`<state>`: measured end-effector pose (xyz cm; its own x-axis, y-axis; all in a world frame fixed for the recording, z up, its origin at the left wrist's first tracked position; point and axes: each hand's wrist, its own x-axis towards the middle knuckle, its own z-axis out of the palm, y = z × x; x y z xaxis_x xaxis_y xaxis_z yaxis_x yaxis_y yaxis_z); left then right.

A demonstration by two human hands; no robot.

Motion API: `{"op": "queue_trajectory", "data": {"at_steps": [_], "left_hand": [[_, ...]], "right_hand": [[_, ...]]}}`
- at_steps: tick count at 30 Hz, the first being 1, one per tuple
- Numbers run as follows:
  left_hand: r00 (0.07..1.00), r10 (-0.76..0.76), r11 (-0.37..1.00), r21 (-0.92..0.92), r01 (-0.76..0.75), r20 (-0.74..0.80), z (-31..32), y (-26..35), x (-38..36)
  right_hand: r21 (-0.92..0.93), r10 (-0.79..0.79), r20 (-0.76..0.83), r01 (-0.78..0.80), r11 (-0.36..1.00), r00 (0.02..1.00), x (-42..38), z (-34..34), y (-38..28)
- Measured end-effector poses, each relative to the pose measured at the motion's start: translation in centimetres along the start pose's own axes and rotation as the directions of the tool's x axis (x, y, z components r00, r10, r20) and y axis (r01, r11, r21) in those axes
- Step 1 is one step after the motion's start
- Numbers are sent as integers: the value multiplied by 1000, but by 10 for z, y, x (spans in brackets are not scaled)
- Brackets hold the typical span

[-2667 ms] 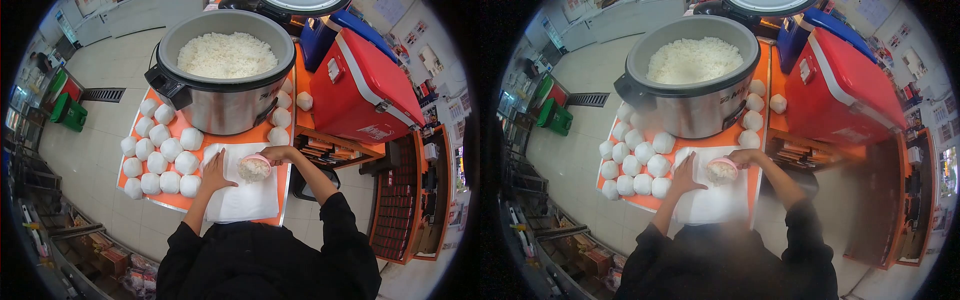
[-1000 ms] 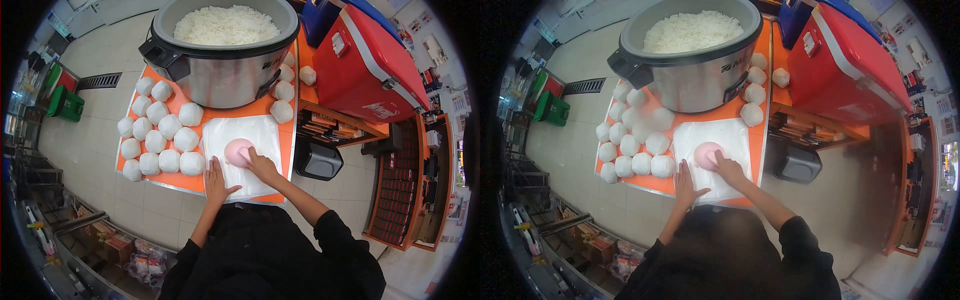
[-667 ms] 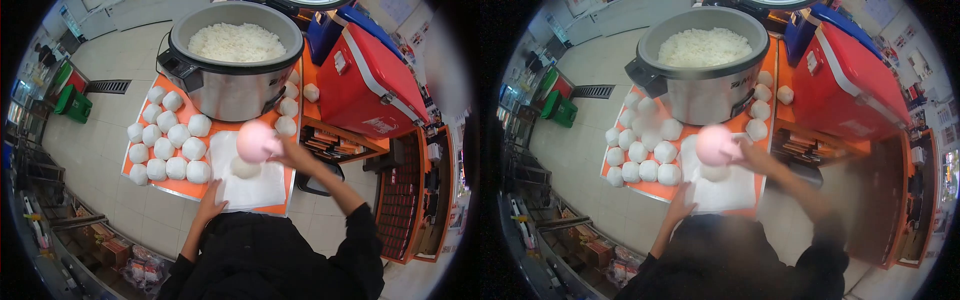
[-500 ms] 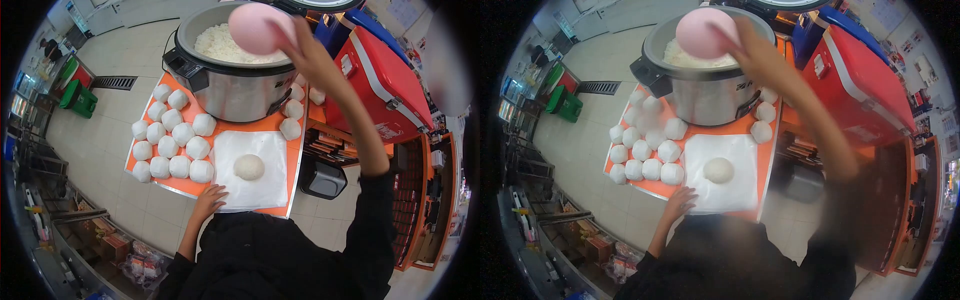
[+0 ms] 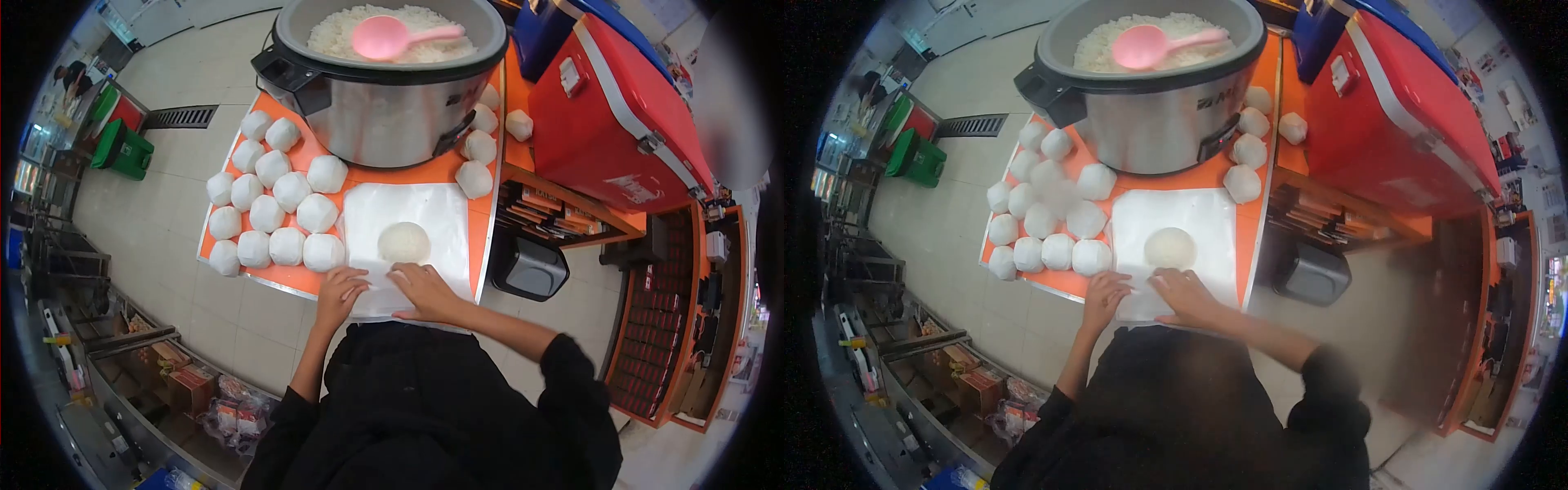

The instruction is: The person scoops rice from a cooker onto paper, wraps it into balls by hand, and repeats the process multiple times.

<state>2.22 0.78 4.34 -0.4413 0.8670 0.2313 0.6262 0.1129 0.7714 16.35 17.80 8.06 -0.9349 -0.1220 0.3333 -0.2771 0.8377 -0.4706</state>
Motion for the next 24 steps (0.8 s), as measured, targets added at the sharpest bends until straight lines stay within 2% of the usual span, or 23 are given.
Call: {"op": "queue_trajectory", "data": {"at_steps": [1, 2, 3, 4, 5, 6, 7, 8, 9, 10, 11, 13, 14, 15, 16, 17, 18, 20, 21, 22, 24], "left_hand": [[991, 53, 984, 174, -32, -121, -1, 16, 6], [965, 127, 938, 345, -41, -231, -1, 25, 9], [942, 186, 927, 369, -74, -280, 8, 21, -6], [944, 191, 926, 369, -82, -270, 10, 24, -13], [958, 275, 916, 326, -236, -80, 13, 26, -19], [927, 359, 892, 253, -375, 110, 17, 26, -22], [964, 233, 932, 255, -259, 128, 21, 27, -20], [963, 234, 931, 253, -261, 133, 24, 28, -18], [939, 343, 873, 356, -335, 43, 26, 28, -16], [891, 452, 801, 458, -386, -38, 27, 33, -12], [892, 450, 803, 455, -386, -38, 25, 47, -4], [899, 437, 831, 393, -394, -23, 20, 70, 9], [901, 433, 833, 393, -389, -25, 25, 63, 11], [972, 237, 910, 353, -218, -10, 35, 48, 9], [999, 30, 948, 316, -34, 15, 47, 33, 6], [995, -93, 946, 314, 74, 45, 49, 21, 6], [995, -92, 947, 313, 74, 44, 51, 10, 4], [987, -157, 926, 351, 142, 14, 53, 2, 5], [975, -169, 968, 164, 191, -142, 59, -5, -3], [975, -173, 967, 163, 196, -142, 58, -2, -1], [901, -414, 908, -134, 397, -130, 54, 4, 2]], "right_hand": [[-49, 202, -54, -205, 978, 978, -10, 13, 1], [-85, 391, -117, -402, 912, 913, -15, 18, 2], [-85, 398, -121, -409, 909, 909, -22, 23, 5], [49, 513, -93, -511, 858, 853, -23, 23, 6], [178, 614, -50, -598, 782, 788, -23, 23, 8], [182, 619, -56, -601, 778, 784, -23, 24, 10], [223, 623, -92, -594, 773, 777, -21, 23, 9], [262, 626, -129, -582, 769, 769, -19, 23, 9], [264, 631, -131, -587, 765, 764, -19, 25, 10], [348, 668, -97, -603, 718, 738, -21, 29, 13], [427, 697, -58, -613, 665, 715, -21, 30, 14], [442, 716, -54, -626, 642, 696, -22, 27, 14], [458, 734, -54, -637, 620, 677, -23, 26, 13], [457, 735, -48, -639, 619, 677, -25, 29, 12], [357, 626, -166, -545, 758, 762, -29, 34, 10], [236, 489, -267, -435, 869, 831, -34, 39, 9], [235, 488, -267, -436, 869, 831, -38, 45, 8], [-56, 283, -111, -290, 955, 953, -49, 55, 0], [-66, 253, -57, -257, 964, 966, -56, 57, -7], [-64, 253, -53, -257, 964, 966, -61, 58, -13], [-15, 184, 7, -183, 983, 983, -68, 60, -23]]}}
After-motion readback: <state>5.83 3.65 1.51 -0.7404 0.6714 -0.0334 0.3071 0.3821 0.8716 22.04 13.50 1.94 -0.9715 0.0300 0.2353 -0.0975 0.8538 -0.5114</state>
